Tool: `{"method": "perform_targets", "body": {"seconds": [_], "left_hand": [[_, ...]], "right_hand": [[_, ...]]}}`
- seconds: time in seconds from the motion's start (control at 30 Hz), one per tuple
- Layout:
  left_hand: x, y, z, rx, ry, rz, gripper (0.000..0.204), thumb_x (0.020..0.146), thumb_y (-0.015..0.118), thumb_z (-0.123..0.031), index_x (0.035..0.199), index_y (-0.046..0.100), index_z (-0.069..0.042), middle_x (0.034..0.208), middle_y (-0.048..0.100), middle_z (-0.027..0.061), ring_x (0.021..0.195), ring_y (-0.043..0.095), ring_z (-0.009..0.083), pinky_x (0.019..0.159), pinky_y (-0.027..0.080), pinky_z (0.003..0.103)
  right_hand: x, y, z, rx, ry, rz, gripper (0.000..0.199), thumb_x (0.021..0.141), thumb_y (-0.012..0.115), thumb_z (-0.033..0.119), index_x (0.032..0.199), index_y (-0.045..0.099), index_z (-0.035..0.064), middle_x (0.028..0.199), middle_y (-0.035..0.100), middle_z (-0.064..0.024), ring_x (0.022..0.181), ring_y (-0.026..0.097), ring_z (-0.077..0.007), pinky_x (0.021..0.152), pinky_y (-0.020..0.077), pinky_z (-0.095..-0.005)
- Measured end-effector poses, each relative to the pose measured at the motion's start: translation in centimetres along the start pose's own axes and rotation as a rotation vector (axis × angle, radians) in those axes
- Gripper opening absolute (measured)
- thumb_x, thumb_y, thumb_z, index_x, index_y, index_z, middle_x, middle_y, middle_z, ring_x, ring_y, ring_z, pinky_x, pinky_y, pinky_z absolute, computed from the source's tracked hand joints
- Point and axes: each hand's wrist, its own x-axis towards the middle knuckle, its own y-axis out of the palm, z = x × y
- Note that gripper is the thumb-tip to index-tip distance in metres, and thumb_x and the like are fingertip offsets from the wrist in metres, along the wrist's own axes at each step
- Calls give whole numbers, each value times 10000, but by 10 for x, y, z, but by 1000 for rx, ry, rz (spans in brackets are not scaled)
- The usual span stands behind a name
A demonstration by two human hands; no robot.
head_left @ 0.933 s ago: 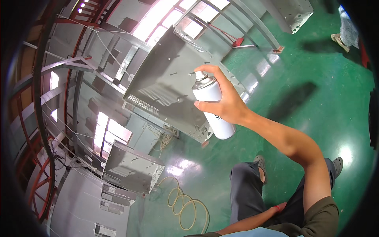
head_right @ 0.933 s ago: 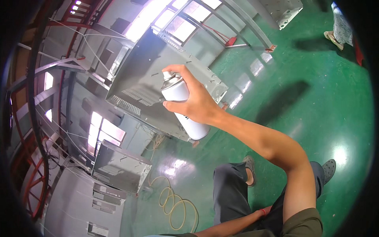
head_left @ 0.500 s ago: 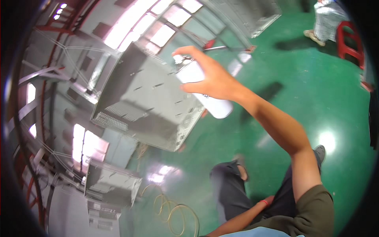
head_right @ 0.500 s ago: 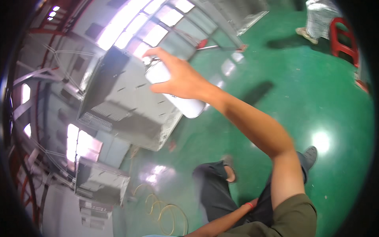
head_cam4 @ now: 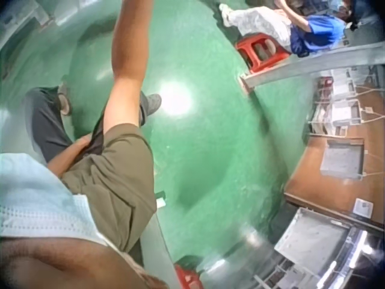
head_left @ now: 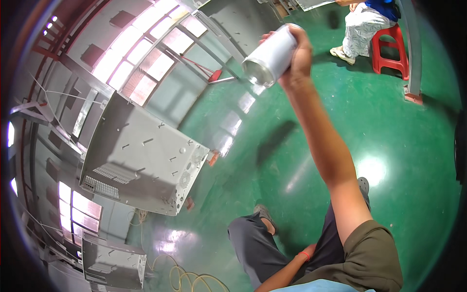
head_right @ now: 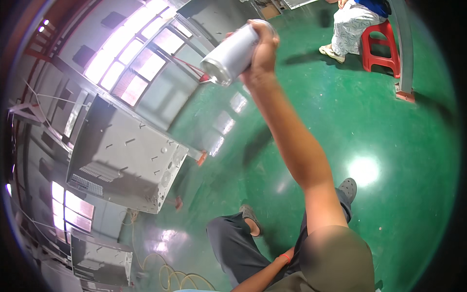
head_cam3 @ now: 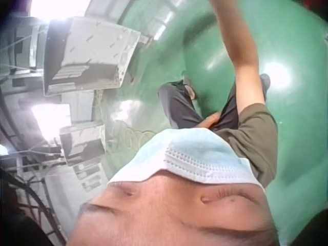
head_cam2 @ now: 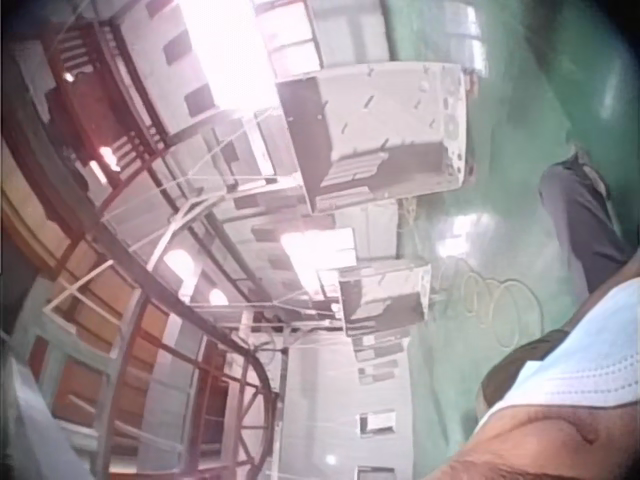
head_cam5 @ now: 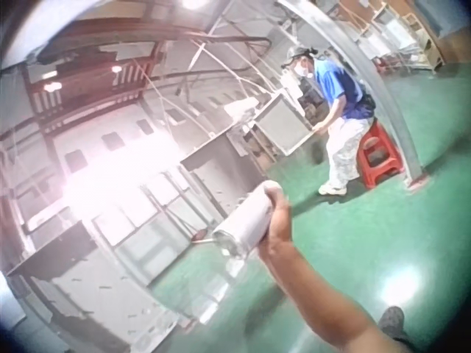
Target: The recorder picks up a spray paint can from an office area and proceeds to spray paint several metal chassis and components on a fabrication floor.
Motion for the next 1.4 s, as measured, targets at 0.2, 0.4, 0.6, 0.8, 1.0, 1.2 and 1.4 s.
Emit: {"method": "perform_targets", "body": {"seconds": [0.2, 0.4, 0.6, 0.8, 1.0, 1.2, 1.4], "left_hand": [[19, -2, -11, 8, -8, 19, 506, 986, 569, -376, 1383, 572, -62, 1416, 590, 219, 1278, 570, 341, 1055, 439, 438], [41, -8, -24, 21, -20, 55, 505, 987, 568, -373, 1385, 571, -62, 1417, 590, 217, 1278, 569, 337, 1056, 438, 436], [61, -19, -39, 28, -20, 55, 504, 989, 567, -371, 1387, 570, -61, 1418, 590, 214, 1277, 567, 334, 1057, 438, 434], [72, -32, -49, 7, -32, 39, 503, 990, 566, -368, 1388, 568, -61, 1419, 589, 211, 1277, 566, 330, 1058, 437, 432], [84, -38, -69, -6, -6, 32, 502, 991, 565, -365, 1390, 567, -60, 1420, 589, 208, 1276, 565, 327, 1059, 437, 430], [91, -49, -80, -44, 0, 7, 501, 993, 564, -363, 1392, 566, -60, 1421, 588, 206, 1276, 564, 323, 1060, 436, 427], [102, -58, -93, -58, -5, 1, 500, 994, 563, -360, 1394, 564, -59, 1422, 588, 203, 1275, 563, 320, 1061, 435, 425]], "right_hand": [[45, -36, 49, 109, -145, -238, 429, 891, 651, 276, 1155, 458, -2, 1026, 580, -178, 927, 671, -383, 836, 572, -546], [65, -48, 66, 150, -212, -224, 442, 891, 649, 274, 1176, 446, 4, 1055, 560, -175, 933, 665, -395, 837, 574, -544], [54, -23, 52, -196, -406, -144, 833, 821, 743, 107, 1472, 223, 109, 1069, 558, -163, 820, 681, -308, 692, 598, -487], [54, -15, 34, -862, -261, 380, 749, 826, 768, 110, 1439, 341, 164, 1006, 643, -155, 756, 713, -279, 625, 620, -423], [85, -41, 4, -51, 142, -46, 566, 867, 697, 283, 1273, 457, -29, 993, 663, -217, 832, 708, -346, 746, 622, -474], [116, -78, 8, 124, 203, -209, 581, 882, 643, 360, 1201, 490, -101, 1026, 667, -238, 926, 692, -349, 835, 607, -482], [142, -111, 21, 204, 161, -221, 590, 916, 595, 359, 1267, 454, -94, 1090, 638, -224, 1006, 662, -349, 898, 568, -505]]}}
